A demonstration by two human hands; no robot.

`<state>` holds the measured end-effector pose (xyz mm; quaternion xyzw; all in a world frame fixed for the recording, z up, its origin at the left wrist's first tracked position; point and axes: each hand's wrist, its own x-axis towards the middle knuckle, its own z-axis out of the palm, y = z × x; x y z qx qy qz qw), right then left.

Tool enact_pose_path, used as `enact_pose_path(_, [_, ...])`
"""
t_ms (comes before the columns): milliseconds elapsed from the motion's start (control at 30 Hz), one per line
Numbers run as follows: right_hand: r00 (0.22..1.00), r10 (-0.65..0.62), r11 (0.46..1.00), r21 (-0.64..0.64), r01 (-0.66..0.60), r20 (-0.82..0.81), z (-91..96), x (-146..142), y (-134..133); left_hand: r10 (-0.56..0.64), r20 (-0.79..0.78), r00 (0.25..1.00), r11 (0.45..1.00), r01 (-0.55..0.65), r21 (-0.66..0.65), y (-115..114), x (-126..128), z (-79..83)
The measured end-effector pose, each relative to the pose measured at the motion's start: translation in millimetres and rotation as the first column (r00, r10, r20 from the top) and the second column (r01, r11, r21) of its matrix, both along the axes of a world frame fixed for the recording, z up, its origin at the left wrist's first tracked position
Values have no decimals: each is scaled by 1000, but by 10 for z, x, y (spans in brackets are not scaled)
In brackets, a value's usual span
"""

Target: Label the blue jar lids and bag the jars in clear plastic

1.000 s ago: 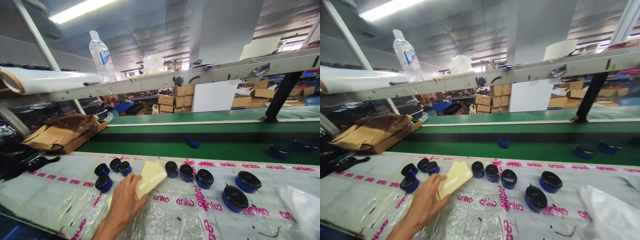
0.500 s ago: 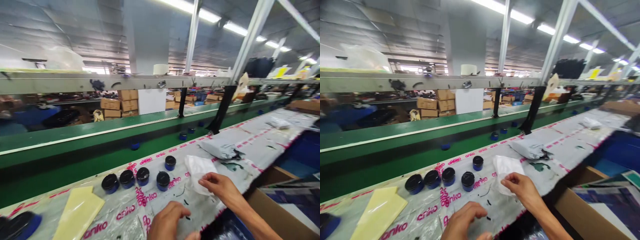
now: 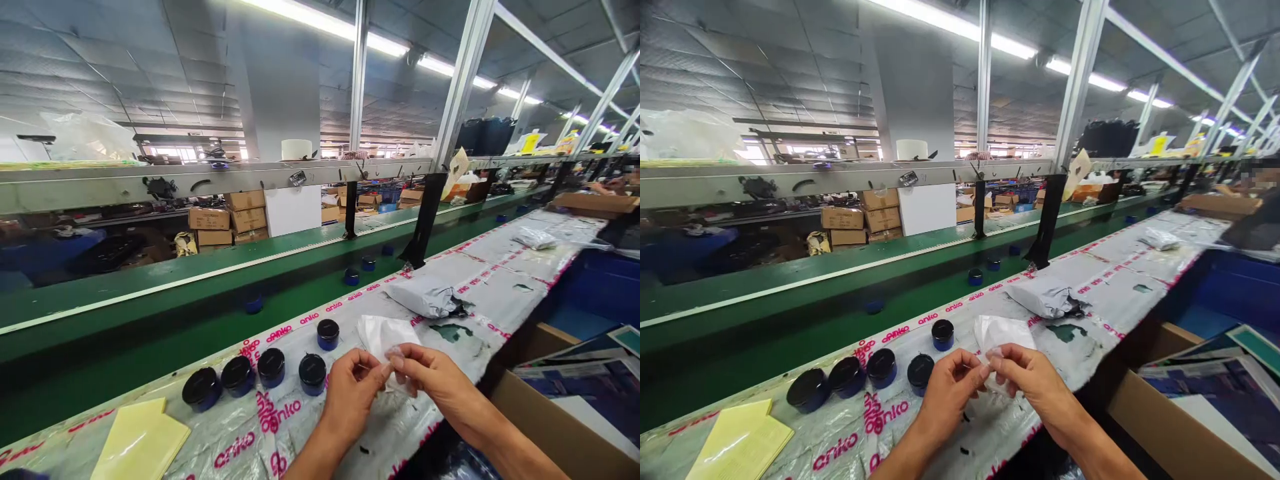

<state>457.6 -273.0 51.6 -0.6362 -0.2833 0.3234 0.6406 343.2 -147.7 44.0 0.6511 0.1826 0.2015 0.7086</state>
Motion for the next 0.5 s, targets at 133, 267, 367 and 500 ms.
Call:
enact_pose_path(133, [996, -32, 996, 79, 38, -81, 56, -95, 130, 96, -11, 995, 995, -95, 19, 85, -90, 110])
enact_pose_path(267, [981, -112, 980, 146, 136, -161, 90, -161, 346, 202, -52, 978, 974, -194, 120, 176, -122, 86])
enact_pose_path(367, [974, -219, 959, 172, 226, -60, 104, -134, 494, 216, -46, 975, 967, -206, 152, 257, -137, 50])
enact_pose_path(500, [960, -276, 948, 174, 265, 42, 90, -65, 699, 229, -9, 973, 966, -226, 128, 401, -118, 130])
